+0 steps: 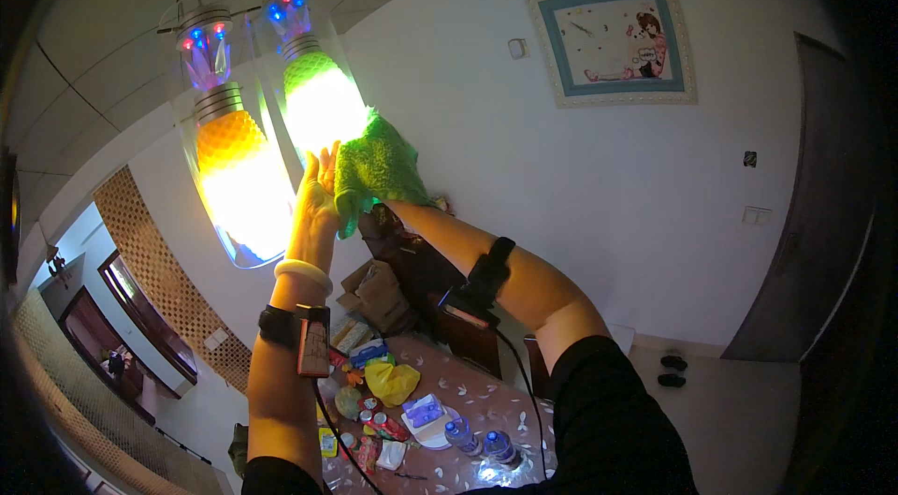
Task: The person wipes the individual glass covers of a hanging chandelier using a green cloth while supporting each lamp with the other hand.
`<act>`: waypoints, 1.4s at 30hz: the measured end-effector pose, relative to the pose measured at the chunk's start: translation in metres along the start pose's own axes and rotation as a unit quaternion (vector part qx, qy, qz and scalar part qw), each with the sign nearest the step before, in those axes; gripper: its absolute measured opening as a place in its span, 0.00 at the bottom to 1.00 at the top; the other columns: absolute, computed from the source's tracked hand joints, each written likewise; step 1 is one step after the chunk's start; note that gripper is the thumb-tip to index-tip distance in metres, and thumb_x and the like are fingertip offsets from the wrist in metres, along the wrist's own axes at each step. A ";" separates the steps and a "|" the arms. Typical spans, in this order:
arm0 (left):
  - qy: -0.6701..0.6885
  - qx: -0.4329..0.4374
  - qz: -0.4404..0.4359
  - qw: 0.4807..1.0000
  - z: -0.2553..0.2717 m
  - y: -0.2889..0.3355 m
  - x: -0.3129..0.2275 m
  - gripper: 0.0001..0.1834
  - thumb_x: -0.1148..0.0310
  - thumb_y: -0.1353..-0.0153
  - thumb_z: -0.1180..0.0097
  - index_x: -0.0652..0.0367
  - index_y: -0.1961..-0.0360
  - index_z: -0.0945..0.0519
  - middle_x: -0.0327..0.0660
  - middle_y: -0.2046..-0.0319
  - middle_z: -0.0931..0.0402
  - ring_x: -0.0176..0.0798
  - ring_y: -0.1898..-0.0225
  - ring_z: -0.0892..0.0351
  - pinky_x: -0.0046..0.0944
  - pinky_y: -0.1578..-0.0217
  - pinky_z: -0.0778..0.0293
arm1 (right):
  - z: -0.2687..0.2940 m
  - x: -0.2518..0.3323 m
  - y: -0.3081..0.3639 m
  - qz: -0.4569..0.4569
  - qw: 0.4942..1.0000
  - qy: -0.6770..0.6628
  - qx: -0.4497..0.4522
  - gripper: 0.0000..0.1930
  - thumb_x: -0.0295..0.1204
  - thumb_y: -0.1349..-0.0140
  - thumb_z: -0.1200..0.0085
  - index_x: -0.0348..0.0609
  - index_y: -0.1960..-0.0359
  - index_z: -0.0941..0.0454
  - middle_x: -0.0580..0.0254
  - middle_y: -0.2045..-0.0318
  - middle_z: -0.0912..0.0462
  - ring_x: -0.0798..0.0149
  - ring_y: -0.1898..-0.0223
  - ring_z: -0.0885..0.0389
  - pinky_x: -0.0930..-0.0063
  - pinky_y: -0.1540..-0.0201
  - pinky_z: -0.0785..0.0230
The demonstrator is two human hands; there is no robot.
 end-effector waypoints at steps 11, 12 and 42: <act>-0.020 0.015 0.012 1.000 0.016 0.000 -0.027 0.11 0.63 0.49 0.54 0.61 0.75 0.33 0.43 0.67 0.30 0.39 0.62 0.30 0.37 0.61 0.32 | -0.074 0.079 -0.121 0.215 0.880 0.417 0.075 0.12 0.34 0.56 0.53 0.40 0.79 0.40 0.54 0.82 0.38 0.57 0.77 0.37 0.69 0.74 0.42; -0.004 0.028 0.023 0.999 0.010 0.002 -0.021 0.11 0.62 0.49 0.54 0.59 0.79 0.35 0.41 0.66 0.30 0.38 0.59 0.31 0.37 0.60 0.33 | -0.070 0.071 -0.154 0.234 0.885 0.385 0.119 0.12 0.34 0.57 0.52 0.39 0.77 0.39 0.53 0.79 0.35 0.57 0.76 0.35 0.69 0.72 0.41; 0.114 0.060 0.053 0.990 0.014 -0.020 -0.007 0.11 0.62 0.51 0.51 0.59 0.78 0.33 0.42 0.67 0.29 0.40 0.60 0.30 0.40 0.61 0.32 | 0.034 -0.044 -0.036 -0.256 0.952 -0.061 0.159 0.21 0.38 0.46 0.61 0.41 0.53 0.42 0.55 0.59 0.33 0.62 0.60 0.32 0.65 0.61 0.35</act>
Point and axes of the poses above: each hand's wrist, its own y-axis away from the middle knuckle, its own z-axis out of the back of the hand, x = y × z, the point moved 8 cm from there along -y, towards the middle knuckle
